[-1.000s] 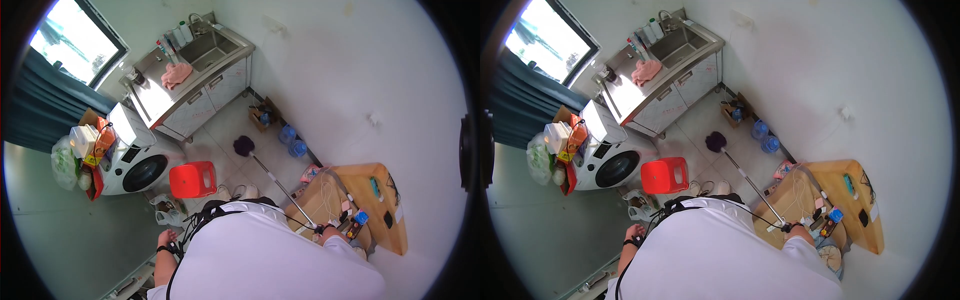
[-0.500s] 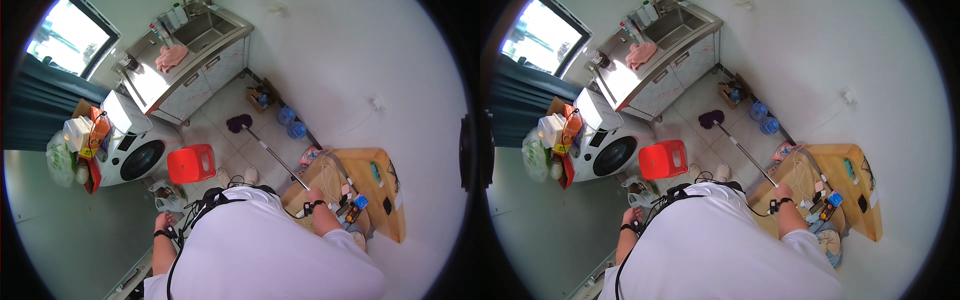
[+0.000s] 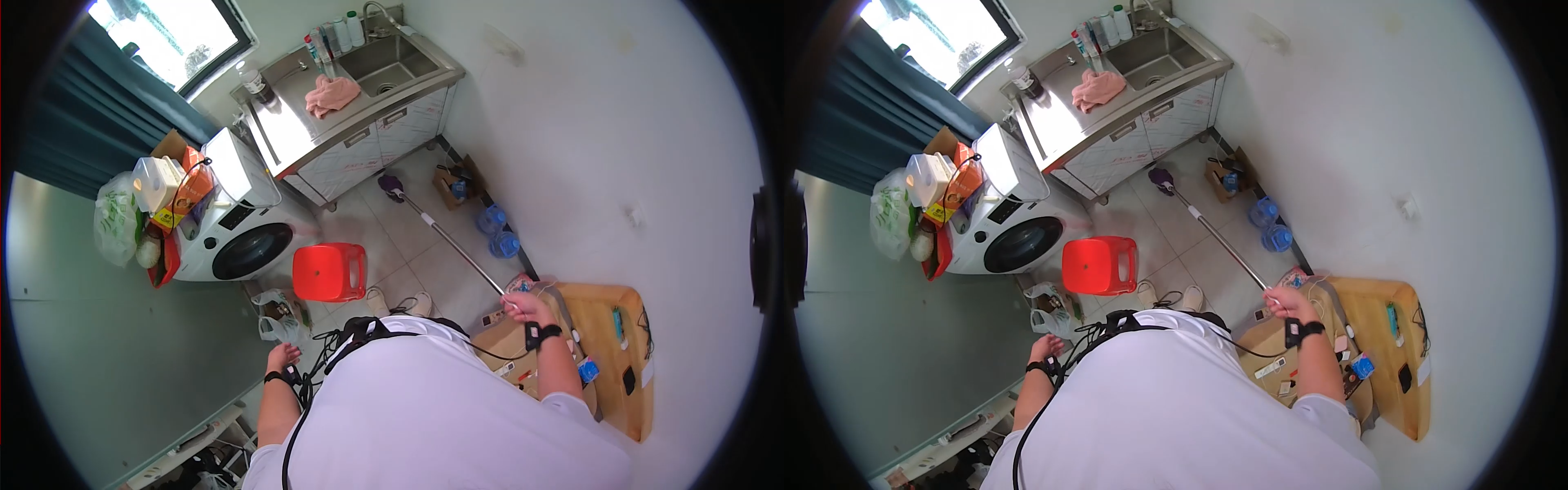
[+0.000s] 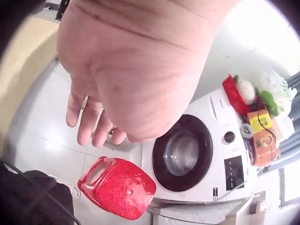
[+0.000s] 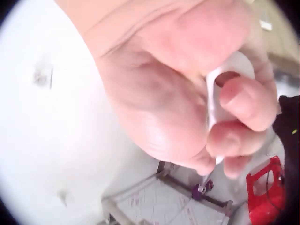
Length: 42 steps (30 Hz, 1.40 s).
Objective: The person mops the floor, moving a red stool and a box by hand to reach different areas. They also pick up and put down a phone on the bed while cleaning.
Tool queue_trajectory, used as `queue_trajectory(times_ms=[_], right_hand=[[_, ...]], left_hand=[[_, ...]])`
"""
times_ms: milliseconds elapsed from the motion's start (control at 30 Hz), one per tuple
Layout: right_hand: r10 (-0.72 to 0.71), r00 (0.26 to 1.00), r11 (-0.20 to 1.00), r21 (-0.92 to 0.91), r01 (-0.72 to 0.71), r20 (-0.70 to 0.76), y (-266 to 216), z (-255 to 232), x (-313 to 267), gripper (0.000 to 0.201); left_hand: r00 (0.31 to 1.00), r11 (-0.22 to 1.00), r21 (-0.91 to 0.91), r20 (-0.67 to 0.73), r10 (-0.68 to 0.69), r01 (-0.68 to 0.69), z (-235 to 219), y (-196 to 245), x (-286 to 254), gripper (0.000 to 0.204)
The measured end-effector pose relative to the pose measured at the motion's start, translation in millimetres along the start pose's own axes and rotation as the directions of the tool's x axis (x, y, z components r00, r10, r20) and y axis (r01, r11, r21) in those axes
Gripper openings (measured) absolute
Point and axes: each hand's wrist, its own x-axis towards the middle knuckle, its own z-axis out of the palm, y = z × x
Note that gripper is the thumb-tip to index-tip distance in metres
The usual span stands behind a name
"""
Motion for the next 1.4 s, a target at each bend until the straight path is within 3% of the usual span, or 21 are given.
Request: queue_trajectory(times_ms=[67, 200, 267, 333, 400, 433, 467, 533, 567, 600, 667, 867, 900, 933, 1033, 1100, 1133, 1200, 1233, 1367, 1400], right_hand=[[0.055, 0.985, 0.965, 0.245, -0.094, 0.162, 34.4, -34.4, -2.8, 0.025], [0.028, 0.990, 0.954, 0.291, -0.068, 0.139, 96.1, -45.6, 6.6, 0.030], [0.064, 0.997, 0.987, 0.150, -0.057, -0.040, 114.9, -29.4, 16.0, 0.030], [0.032, 0.996, 0.997, 0.073, -0.026, -0.083, 117.8, -18.0, 26.6, 0.030], [0.056, 0.950, 0.939, -0.307, -0.154, -0.307, 115.6, -8.5, 36.8, 0.029], [0.002, 0.900, 0.874, -0.437, -0.213, -0.436, 117.9, -4.1, 42.4, 0.033], [0.004, 0.900, 0.879, -0.428, -0.211, -0.436, 116.6, -1.4, 47.7, 0.033], [-0.268, 0.775, 0.769, -0.612, -0.185, -0.572, 110.7, -1.5, 60.6, 0.041], [-0.629, 0.657, 0.479, -0.873, -0.095, -0.416, 111.7, -3.9, 62.5, 0.046], [-0.625, 0.659, 0.481, -0.871, -0.097, -0.419, 112.7, -6.4, 64.4, 0.046], [-0.575, 0.730, 0.490, -0.870, -0.054, -0.369, 99.0, 4.4, 54.9, 0.043], [-0.546, 0.735, 0.644, -0.762, 0.063, -0.401, 93.3, 23.6, 12.6, 0.038], [-0.634, 0.697, 0.564, -0.817, 0.122, -0.334, 99.3, 13.3, 15.8, 0.038], [-0.637, 0.694, 0.562, -0.819, 0.121, -0.335, 95.9, 15.6, 10.3, 0.038], [-0.634, 0.689, 0.554, -0.828, 0.088, -0.351, 93.0, 21.3, -3.6, 0.036], [-0.487, 0.775, 0.676, -0.736, 0.041, -0.404, 89.8, 21.1, -4.9, 0.033], [-0.484, 0.774, 0.680, -0.732, 0.040, -0.408, 93.2, 17.5, -0.8, 0.033], [-0.601, 0.740, 0.488, -0.872, 0.042, -0.301, 112.8, -9.5, 25.2, 0.034], [-0.598, 0.741, 0.493, -0.869, 0.040, -0.305, 123.2, -19.3, 32.3, 0.034], [-0.342, 0.850, 0.444, -0.866, -0.228, -0.400, 197.8, -78.8, 53.6, 0.034], [-0.176, 0.895, 0.709, -0.684, -0.174, -0.410, 217.4, -87.6, 28.2, 0.032]], left_hand=[[0.999, 0.999, -0.024, -0.004, -0.033, 0.033, -8.5, -23.7, 2.3, 0.037], [0.990, 0.978, -0.176, -0.065, -0.125, 0.112, -12.5, -54.2, 3.3, 0.036], [0.987, 0.975, -0.169, -0.049, -0.155, 0.145, -14.3, -58.7, 2.2, 0.036], [0.987, 0.978, -0.155, -0.055, -0.149, 0.139, -13.5, -53.5, 4.9, 0.036], [0.988, 0.982, -0.137, -0.062, -0.140, 0.131, -10.4, -40.8, 5.8, 0.036], [0.992, 0.991, -0.076, -0.055, -0.117, 0.113, -9.7, -30.5, 7.7, 0.035], [0.995, 0.996, -0.015, -0.044, -0.093, 0.092, -7.3, -20.0, 10.1, 0.035], [0.997, 0.997, 0.015, -0.017, -0.072, 0.072, -1.4, 1.9, 16.2, 0.036], [1.000, 1.000, 0.021, 0.009, -0.021, 0.020, 2.6, 11.3, 18.0, 0.036], [0.999, 0.999, 0.026, 0.034, 0.028, -0.029, 5.2, 19.3, 18.9, 0.036], [0.998, 0.998, 0.050, 0.053, 0.044, -0.046, 15.3, 35.7, 17.3, 0.035], [0.994, 0.994, 0.064, 0.065, 0.088, -0.092, 29.1, 45.1, 17.1, 0.032], [0.993, 0.994, 0.051, 0.075, 0.089, -0.093, 29.0, 43.7, 15.9, 0.034], [0.993, 0.994, 0.048, 0.079, 0.091, -0.095, 27.5, 40.8, 17.9, 0.034], [0.999, 1.000, -0.002, 0.043, -0.007, 0.008, 24.8, 24.5, 22.2, 0.037], [0.998, 0.999, 0.017, 0.045, -0.041, 0.040, 23.3, 13.7, 27.6, 0.037], [0.996, 0.997, 0.035, 0.040, -0.075, 0.074, 19.9, 8.2, 31.8, 0.038], [0.995, 0.996, 0.024, 0.044, -0.092, 0.091, 20.6, 3.4, 32.8, 0.038], [0.995, 0.996, 0.029, 0.051, -0.090, 0.089, 19.9, 1.8, 35.8, 0.039], [0.993, 0.995, -0.014, 0.060, -0.098, 0.099, 27.2, 15.4, 26.9, 0.040], [0.993, 0.995, -0.013, 0.060, -0.098, 0.099, 28.5, 21.0, 28.5, 0.040]])
